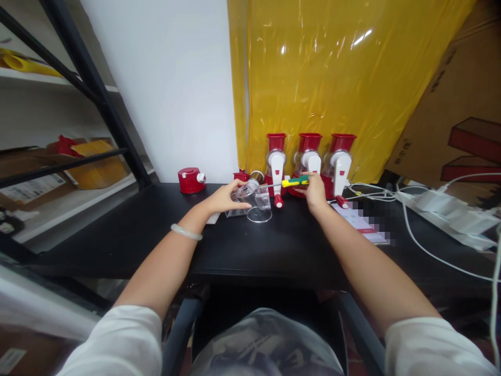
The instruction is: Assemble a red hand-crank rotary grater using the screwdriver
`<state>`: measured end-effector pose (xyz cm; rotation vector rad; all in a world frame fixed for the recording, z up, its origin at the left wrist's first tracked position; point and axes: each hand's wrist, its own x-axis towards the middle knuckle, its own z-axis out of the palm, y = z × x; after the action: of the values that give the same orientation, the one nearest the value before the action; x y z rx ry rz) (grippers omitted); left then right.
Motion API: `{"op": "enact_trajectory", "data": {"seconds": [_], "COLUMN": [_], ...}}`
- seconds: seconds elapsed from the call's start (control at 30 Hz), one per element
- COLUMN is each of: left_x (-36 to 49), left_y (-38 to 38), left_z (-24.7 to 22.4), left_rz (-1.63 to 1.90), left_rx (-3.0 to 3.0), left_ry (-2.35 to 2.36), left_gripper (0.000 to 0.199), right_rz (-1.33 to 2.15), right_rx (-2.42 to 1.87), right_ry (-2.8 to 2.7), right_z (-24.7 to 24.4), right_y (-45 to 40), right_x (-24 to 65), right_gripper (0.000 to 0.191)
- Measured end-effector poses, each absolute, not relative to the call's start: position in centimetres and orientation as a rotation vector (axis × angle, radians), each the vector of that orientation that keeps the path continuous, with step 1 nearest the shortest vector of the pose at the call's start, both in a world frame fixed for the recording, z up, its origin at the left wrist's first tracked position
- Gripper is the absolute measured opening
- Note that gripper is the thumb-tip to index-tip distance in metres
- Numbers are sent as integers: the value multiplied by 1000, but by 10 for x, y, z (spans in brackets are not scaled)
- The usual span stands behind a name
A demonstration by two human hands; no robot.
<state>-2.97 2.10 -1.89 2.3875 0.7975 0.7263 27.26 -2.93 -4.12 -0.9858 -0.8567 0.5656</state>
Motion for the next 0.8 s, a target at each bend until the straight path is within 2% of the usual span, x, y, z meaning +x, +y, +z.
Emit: {"op": "enact_trajectory", "data": {"seconds": [0.17, 0.37, 0.43, 0.63, 0.8], "left_x": [-30, -30, -30, -30, -30], "left_y": [22, 22, 22, 20, 19], "left_z": [-20, -20, -19, -18, -17], "left_rz": [743, 718, 727, 725, 727], "left_rx": [2389, 2395, 2391, 2380, 2395], "left_ry": [791, 787, 791, 778, 805], "left_gripper": [73, 73, 73, 73, 75], "right_rz": [586, 524, 525, 618, 630], "right_rx": [-1089, -1160, -1166, -1075, -1106], "right_ry": [-838, -910, -910, -838, -811], "right_z": [-38, -40, -41, -36, -31], "right_y": [-29, -31, -31, -33, -36], "right_x": [270, 272, 271, 268, 265], "right_gripper": [19, 39, 40, 14, 9]}}
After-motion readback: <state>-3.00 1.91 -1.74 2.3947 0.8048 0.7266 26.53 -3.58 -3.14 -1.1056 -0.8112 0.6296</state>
